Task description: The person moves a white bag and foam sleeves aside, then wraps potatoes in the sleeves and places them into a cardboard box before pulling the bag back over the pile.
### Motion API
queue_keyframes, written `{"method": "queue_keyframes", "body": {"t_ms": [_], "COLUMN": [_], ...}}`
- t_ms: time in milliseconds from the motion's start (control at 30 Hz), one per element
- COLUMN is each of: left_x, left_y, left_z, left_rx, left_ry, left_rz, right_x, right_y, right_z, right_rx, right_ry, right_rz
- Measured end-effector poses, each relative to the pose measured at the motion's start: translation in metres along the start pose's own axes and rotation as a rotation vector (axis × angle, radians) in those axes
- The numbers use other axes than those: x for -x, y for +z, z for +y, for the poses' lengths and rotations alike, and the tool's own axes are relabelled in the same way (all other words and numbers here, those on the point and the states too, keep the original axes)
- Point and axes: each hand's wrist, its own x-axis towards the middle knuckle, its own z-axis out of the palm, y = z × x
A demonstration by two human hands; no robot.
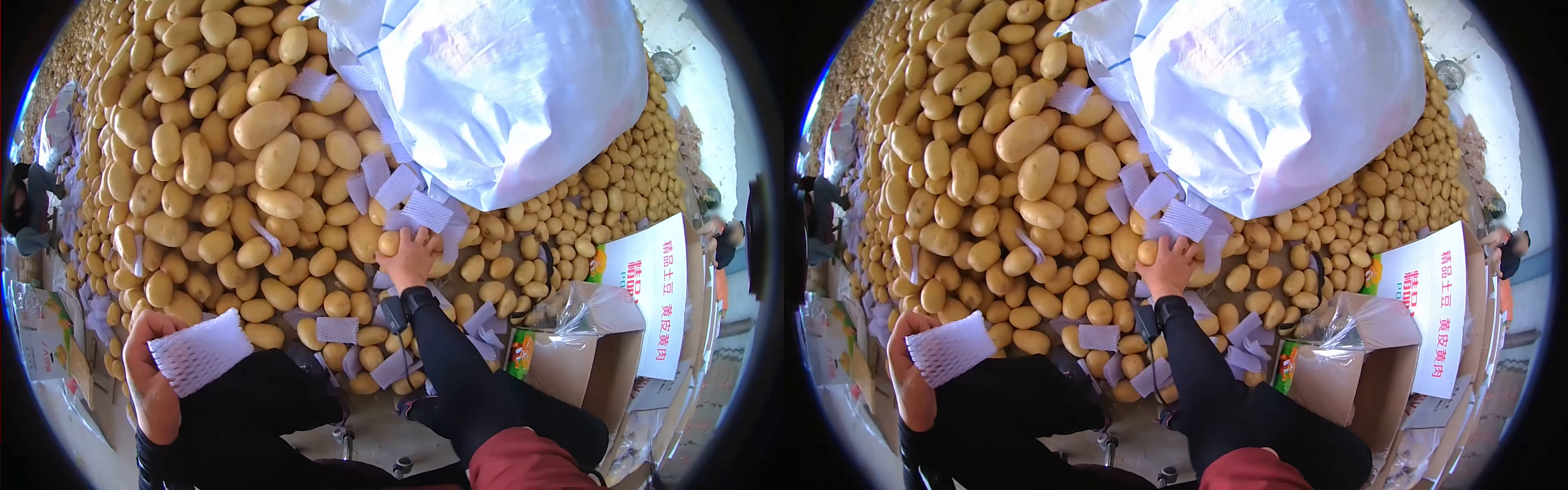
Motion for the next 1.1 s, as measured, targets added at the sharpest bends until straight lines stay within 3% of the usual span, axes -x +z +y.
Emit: {"method": "queue_keyframes", "body": {"t_ms": [67, 133, 233, 267, 333, 433, 467, 533, 567, 600, 667, 700, 733, 800, 833, 867, 933, 1000, 1067, 1100], "left_x": [-0.010, -0.022, -0.041, -0.044, -0.038, -0.010, 0.004, 0.037, 0.049, 0.057, 0.070, 0.069, 0.066, 0.064, 0.064, 0.069, 0.073, 0.083, 0.059, 0.041], "left_y": [0.003, 0.009, 0.022, 0.035, 0.086, 0.158, 0.178, 0.210, 0.215, 0.218, 0.219, 0.209, 0.204, 0.200, 0.211, 0.212, 0.237, 0.273, 0.282, 0.299], "left_z": [0.001, -0.001, -0.022, -0.026, -0.042, -0.065, -0.063, -0.050, -0.054, -0.056, -0.057, -0.055, -0.054, -0.053, -0.066, -0.047, -0.063, -0.069, -0.057, -0.079], "left_rx": [0.102, 0.088, -0.201, -0.278, -0.288, -0.098, -0.055, 0.104, 0.204, 0.213, 0.702, 0.857, 0.858, 1.285, 1.299, 1.229, 1.165, 1.062, 0.404, 0.125], "left_ry": [0.041, -0.048, 0.175, 0.218, 0.379, 0.300, 0.267, 0.323, 0.270, 0.267, -0.348, -0.565, -0.561, -0.866, -0.965, -0.976, -0.857, -0.947, -0.579, -0.111], "left_rz": [-0.041, -0.011, -0.016, -0.043, -0.054, -0.181, -0.209, -0.083, -0.155, -0.159, -0.376, -0.471, -0.474, -0.668, -0.704, -0.729, -0.931, -0.938, -1.018, -0.800], "right_x": [0.022, 0.058, 0.114, 0.132, 0.152, 0.170, 0.172, 0.181, 0.183, 0.186, 0.184, 0.185, 0.184, 0.202, 0.206, 0.208, 0.211, 0.205, 0.195, 0.190], "right_y": [-0.006, -0.015, -0.057, -0.066, -0.086, -0.137, -0.146, -0.160, -0.159, -0.164, -0.186, -0.186, -0.193, -0.206, -0.228, -0.238, -0.250, -0.261, -0.304, -0.348], "right_z": [0.019, 0.036, 0.020, 0.015, 0.001, -0.033, -0.035, -0.032, -0.028, -0.021, -0.004, 0.014, 0.024, 0.031, 0.024, 0.024, 0.029, 0.049, 0.088, 0.088], "right_rx": [-0.059, -0.168, -0.641, -0.640, -1.629, -1.864, -1.860, -1.395, -1.222, -1.212, -0.950, -0.854, -0.735, -1.127, -1.447, -1.444, -1.883, -1.899, -1.616, -1.254], "right_ry": [-0.240, -0.390, -0.115, -0.116, 0.642, 0.467, 0.457, 0.158, 0.049, 0.051, 0.100, 0.036, -0.142, 0.155, 0.400, 0.406, 0.501, 0.625, 0.355, 0.284], "right_rz": [0.002, 0.037, 0.060, 0.071, -0.390, -0.297, -0.282, -0.236, -0.061, -0.059, -0.029, -0.012, 0.062, -0.048, -0.223, -0.225, -0.467, -0.404, -0.282, -0.155]}}
